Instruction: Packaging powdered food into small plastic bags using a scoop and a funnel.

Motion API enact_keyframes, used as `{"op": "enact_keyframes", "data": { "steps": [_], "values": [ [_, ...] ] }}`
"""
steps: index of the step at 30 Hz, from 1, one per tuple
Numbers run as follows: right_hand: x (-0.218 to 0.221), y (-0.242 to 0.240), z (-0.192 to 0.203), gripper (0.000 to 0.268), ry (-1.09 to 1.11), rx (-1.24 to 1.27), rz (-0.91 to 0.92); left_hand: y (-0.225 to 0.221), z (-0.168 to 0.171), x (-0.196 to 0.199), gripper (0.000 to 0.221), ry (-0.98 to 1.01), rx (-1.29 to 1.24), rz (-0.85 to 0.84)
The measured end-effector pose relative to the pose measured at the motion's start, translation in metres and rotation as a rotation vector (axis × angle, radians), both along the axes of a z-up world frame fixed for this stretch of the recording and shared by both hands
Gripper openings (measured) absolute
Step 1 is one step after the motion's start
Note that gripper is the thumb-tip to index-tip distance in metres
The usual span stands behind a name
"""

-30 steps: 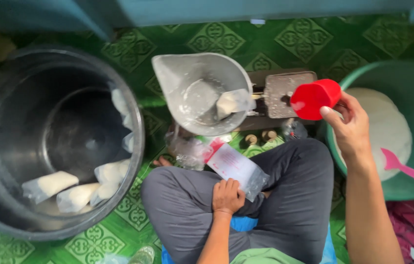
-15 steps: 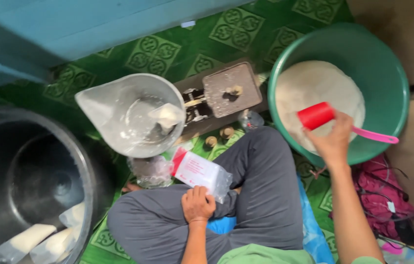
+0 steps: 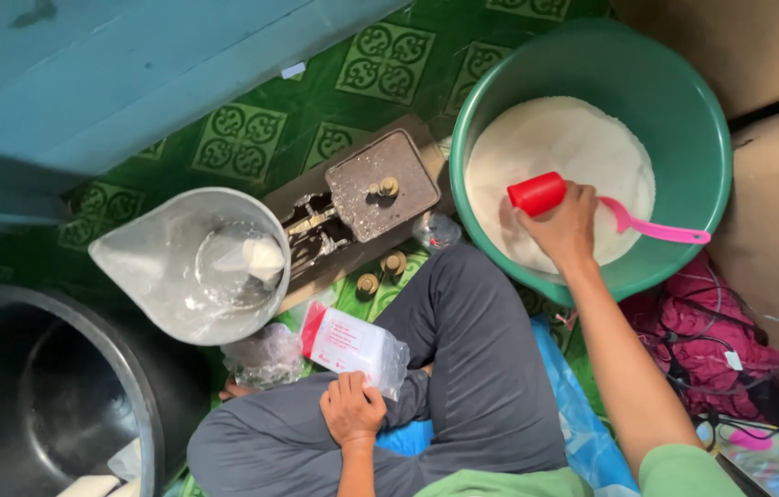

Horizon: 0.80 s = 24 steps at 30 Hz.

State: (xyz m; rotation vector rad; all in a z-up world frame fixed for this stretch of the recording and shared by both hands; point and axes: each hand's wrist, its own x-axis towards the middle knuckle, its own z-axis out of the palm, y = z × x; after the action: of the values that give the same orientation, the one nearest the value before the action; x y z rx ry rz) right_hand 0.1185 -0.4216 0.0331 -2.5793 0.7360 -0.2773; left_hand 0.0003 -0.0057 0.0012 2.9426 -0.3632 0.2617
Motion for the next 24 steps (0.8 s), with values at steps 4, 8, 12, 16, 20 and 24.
{"op": "enact_keyframes", "data": {
  "steps": [4, 8, 12, 16, 20, 24],
  "values": [
    [0.013, 0.018, 0.01, 0.086, 0.037, -0.012, 0.003, 0.0, -0.002, 0.0, 0.02, 0.009, 0.011, 0.0],
    [0.015, 0.017, 0.007, 0.084, 0.09, 0.112, 0.071, -0.001, -0.002, 0.001, 0.018, 0.009, 0.042, 0.003],
    [0.004, -0.006, -0.015, 0.073, 0.041, 0.283, 0.015, -0.001, -0.003, 0.001, 0.017, 0.024, 0.08, 0.008],
    [-0.01, -0.014, -0.005, 0.074, -0.059, 0.398, -0.066, -0.001, -0.001, 0.002, 0.017, 0.025, 0.085, 0.007],
    [-0.022, -0.024, -0.001, 0.074, -0.082, 0.575, -0.083, -0.001, -0.001, 0.002, 0.017, 0.022, 0.076, 0.009],
    [-0.026, -0.026, 0.016, 0.071, -0.088, 0.603, -0.076, -0.001, -0.001, 0.001, 0.017, 0.013, 0.057, 0.012]
  ]
}}
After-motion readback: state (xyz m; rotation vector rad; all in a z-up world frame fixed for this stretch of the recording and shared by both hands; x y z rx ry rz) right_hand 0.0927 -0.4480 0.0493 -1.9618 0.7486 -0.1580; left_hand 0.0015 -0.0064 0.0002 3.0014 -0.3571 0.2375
